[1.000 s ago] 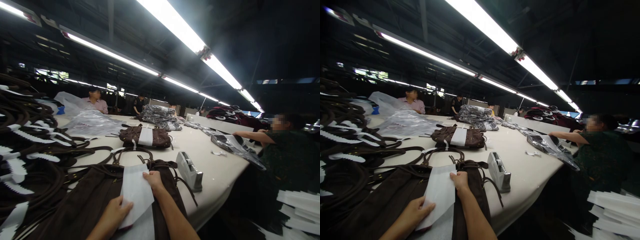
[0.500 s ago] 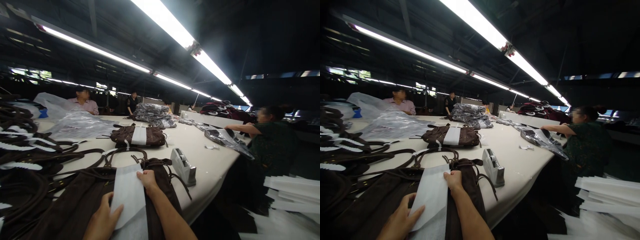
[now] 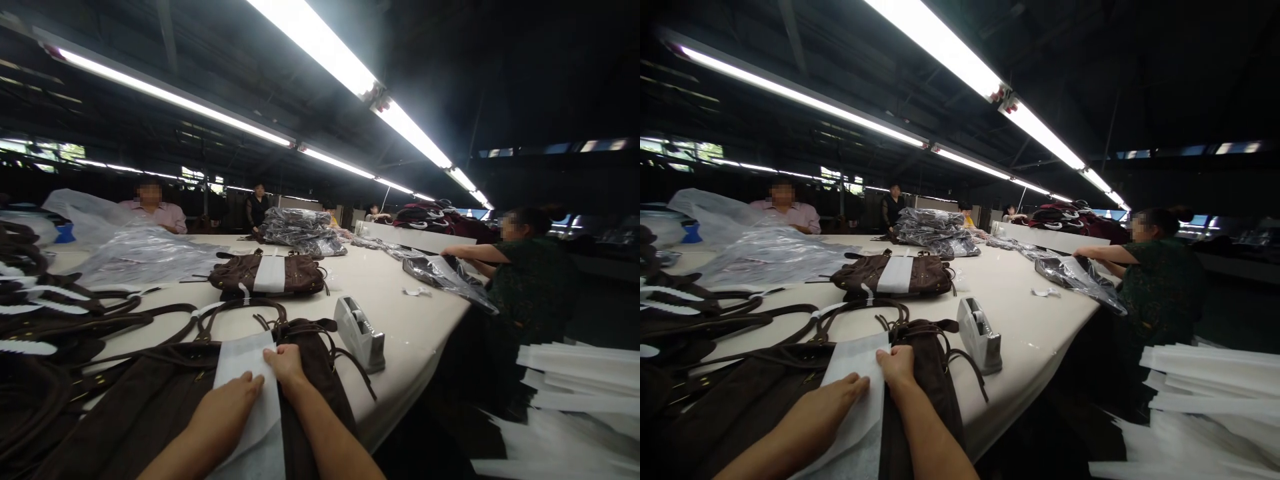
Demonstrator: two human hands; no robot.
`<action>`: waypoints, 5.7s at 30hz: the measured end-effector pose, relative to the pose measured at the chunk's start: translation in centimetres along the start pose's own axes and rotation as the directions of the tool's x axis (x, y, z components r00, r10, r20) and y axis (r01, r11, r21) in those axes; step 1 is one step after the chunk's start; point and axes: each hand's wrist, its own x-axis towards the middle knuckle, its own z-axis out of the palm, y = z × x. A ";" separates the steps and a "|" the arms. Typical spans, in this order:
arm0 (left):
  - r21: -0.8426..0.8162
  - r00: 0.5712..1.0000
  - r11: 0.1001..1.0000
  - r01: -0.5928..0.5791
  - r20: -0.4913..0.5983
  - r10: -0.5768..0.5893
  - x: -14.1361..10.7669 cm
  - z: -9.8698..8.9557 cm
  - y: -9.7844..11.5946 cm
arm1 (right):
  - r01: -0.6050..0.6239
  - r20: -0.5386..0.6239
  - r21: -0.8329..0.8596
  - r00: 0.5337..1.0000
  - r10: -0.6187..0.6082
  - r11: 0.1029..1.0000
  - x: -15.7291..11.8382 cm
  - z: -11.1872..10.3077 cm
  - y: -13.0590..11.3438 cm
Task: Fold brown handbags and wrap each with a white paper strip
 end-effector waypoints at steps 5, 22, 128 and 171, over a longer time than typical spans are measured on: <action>-0.045 0.984 0.998 0.038 -0.172 -0.045 1.6 0.6 -0.9 | 0.015 -0.018 -0.006 1.000 -0.015 1.000 0.2 0.2 0.3; 0.065 0.899 0.985 -0.161 -0.403 0.173 1.6 8.0 -3.2 | 0.035 0.038 0.007 0.999 -0.035 0.999 -0.1 -0.2 0.3; 0.024 0.899 0.987 -0.159 -0.410 0.155 1.2 8.0 -2.7 | 0.074 0.107 -0.023 0.992 -0.071 0.997 0.9 -0.8 1.8; 0.015 0.955 0.991 -0.132 -0.264 0.132 0.2 5.6 -1.8 | 0.142 0.040 -0.103 0.990 -0.138 0.985 0.9 -0.5 1.9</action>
